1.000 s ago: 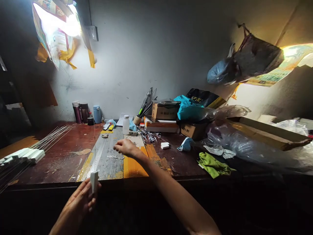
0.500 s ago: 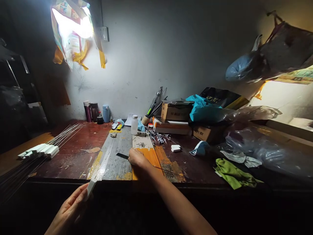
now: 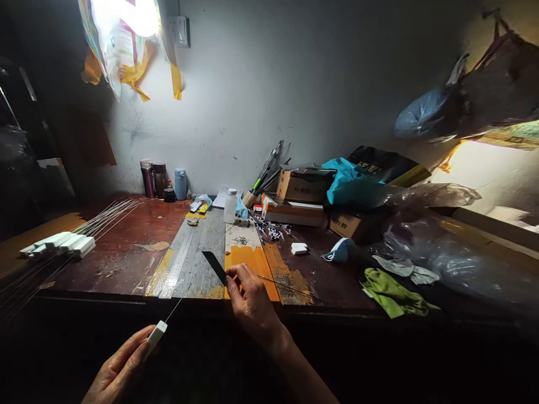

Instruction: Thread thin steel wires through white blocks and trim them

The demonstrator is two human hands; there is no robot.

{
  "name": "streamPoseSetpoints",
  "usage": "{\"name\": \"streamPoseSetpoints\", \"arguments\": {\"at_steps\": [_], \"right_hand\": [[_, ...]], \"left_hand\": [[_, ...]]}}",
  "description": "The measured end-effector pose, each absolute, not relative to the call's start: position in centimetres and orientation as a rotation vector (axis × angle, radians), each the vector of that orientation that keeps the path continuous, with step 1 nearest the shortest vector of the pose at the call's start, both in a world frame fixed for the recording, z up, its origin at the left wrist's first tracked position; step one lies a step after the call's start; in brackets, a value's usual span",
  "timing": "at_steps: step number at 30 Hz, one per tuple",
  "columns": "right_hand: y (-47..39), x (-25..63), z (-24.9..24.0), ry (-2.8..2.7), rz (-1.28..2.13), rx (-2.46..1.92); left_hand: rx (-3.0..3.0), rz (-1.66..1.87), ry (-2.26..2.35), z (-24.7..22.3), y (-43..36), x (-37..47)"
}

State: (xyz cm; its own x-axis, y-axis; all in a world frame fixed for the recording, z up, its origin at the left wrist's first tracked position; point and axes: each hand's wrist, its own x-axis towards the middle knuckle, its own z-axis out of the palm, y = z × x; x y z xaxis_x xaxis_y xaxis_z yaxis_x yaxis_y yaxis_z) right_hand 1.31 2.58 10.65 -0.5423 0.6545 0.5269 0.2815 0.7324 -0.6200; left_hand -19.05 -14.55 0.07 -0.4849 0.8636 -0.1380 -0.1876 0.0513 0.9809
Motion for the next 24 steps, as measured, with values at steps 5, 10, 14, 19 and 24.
{"name": "streamPoseSetpoints", "arguments": {"at_steps": [5,10,14,19,24], "right_hand": [[1.6,1.4,10.3,-2.211,0.612,-0.673],[0.7,1.4,9.4,-2.234,0.707,-0.599],[0.2,1.4,9.1,-2.166,0.903,-0.673],[0.6,1.0,8.8,-1.933,1.238,-0.782],[1.2,0.5,8.1,-1.803,1.444,-0.775]], "left_hand": [[0.789,1.508,1.443,0.4,-14.4,-18.5],[0.791,1.498,1.432,0.9,-14.2,-18.1],[0.756,1.493,1.362,1.1,-13.9,-17.5],[0.687,1.524,1.316,0.4,-13.7,-16.8],[0.675,1.511,1.439,0.1,-14.2,-17.2]]}}
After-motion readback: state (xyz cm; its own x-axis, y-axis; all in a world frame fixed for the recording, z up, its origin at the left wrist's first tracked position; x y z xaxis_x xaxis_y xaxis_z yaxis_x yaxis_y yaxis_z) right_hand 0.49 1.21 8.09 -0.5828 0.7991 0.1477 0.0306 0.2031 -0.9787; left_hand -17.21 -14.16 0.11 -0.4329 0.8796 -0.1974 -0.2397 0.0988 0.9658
